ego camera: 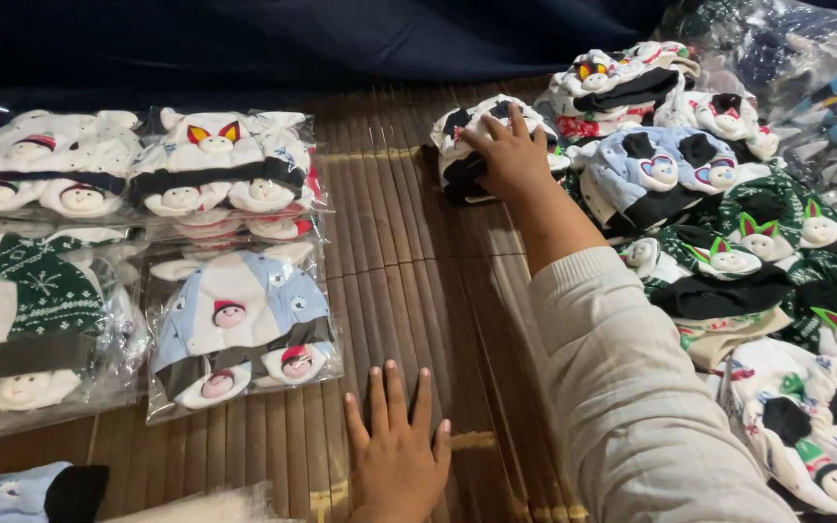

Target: Packaging baby hats and socks into clear plastic bags.

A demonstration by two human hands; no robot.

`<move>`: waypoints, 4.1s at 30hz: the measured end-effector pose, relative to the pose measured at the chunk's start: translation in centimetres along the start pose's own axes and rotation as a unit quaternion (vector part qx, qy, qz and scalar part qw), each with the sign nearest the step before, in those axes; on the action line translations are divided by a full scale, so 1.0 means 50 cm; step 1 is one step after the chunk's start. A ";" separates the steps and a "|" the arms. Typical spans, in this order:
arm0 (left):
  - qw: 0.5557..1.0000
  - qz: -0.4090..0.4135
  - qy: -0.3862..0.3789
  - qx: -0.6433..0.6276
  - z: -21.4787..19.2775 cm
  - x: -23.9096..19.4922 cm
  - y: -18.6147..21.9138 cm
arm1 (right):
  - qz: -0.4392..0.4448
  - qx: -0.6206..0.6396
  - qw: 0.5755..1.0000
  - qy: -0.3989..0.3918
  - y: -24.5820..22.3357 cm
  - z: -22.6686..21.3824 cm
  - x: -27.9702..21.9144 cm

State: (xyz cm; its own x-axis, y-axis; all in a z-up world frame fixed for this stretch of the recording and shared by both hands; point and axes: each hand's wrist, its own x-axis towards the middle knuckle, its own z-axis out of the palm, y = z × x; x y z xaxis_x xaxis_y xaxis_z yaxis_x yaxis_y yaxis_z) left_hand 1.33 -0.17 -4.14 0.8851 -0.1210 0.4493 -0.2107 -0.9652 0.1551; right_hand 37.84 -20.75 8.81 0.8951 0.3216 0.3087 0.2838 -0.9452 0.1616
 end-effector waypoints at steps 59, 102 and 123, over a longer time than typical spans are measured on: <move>0.988 -0.081 0.040 -0.123 -0.011 -0.003 -0.021 | -0.032 0.197 0.970 0.138 -0.329 -0.135 -0.683; 0.624 -0.413 0.098 -0.656 -0.182 -0.067 -0.022 | 0.251 0.637 0.728 0.026 -0.187 -0.075 -0.824; 0.999 0.003 -0.029 -0.032 -0.158 -0.134 -0.062 | 0.060 0.092 0.985 0.132 -0.170 -0.086 -0.846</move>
State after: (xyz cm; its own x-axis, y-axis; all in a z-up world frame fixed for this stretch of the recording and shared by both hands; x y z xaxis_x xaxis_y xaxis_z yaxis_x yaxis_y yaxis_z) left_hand -7.21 5.48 -0.65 0.9055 -0.1425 0.3997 -0.2412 -0.9478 0.2085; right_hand -3.93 -26.08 -1.58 0.8127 0.1873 0.5518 0.2602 -0.9639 -0.0560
